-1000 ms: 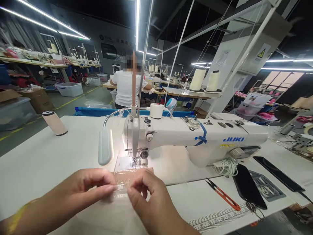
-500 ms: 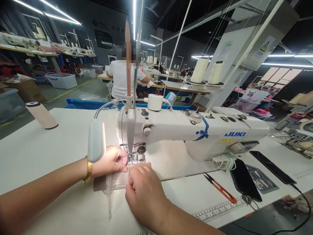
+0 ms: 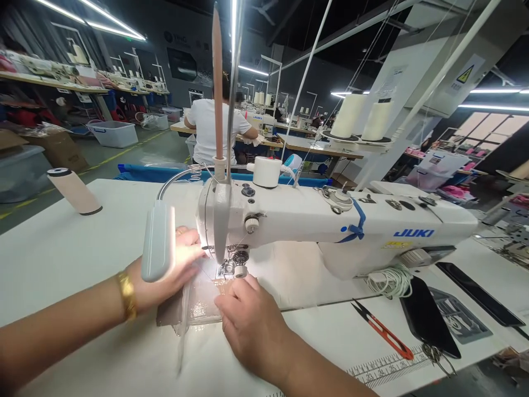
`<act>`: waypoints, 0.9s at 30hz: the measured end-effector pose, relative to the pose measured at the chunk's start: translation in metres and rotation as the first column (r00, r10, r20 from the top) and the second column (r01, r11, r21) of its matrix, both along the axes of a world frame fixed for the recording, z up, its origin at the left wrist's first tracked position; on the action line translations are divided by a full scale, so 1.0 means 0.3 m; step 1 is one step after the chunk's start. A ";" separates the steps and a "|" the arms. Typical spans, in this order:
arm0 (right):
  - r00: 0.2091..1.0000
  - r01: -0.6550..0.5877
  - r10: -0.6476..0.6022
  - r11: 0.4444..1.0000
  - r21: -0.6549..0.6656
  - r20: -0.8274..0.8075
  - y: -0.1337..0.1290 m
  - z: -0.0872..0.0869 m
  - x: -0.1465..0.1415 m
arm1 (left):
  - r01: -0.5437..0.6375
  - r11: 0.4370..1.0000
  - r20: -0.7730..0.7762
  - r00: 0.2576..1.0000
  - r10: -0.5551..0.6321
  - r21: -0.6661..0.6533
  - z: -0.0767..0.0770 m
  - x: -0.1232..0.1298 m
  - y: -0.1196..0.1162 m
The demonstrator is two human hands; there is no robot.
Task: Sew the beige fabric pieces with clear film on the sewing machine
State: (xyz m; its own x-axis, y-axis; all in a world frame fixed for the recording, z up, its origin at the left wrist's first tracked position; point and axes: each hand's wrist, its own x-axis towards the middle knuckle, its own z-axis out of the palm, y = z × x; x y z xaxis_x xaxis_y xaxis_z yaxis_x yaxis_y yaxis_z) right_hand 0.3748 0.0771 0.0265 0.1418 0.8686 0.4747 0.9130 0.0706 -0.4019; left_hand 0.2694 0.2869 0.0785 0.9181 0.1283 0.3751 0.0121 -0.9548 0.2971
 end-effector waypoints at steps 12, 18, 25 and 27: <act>0.996 0.030 -0.031 0.999 0.013 0.081 0.003 -0.007 -0.011 | 0.027 0.998 -0.098 0.995 -0.022 0.055 -0.135 -0.097 -0.051; 0.994 0.064 -0.062 0.998 -0.016 0.093 0.012 -0.006 -0.016 | 0.101 0.993 -0.002 0.995 -0.101 0.053 -0.136 -0.092 -0.003; 0.992 0.076 -0.075 0.997 0.001 0.104 0.015 -0.013 -0.023 | 0.144 0.990 0.025 0.989 -0.143 -0.016 -0.138 -0.085 0.009; 0.991 0.077 -0.078 0.997 0.012 0.108 0.015 -0.017 -0.024 | 0.151 0.988 0.051 0.987 -0.150 -0.013 -0.153 -0.079 0.015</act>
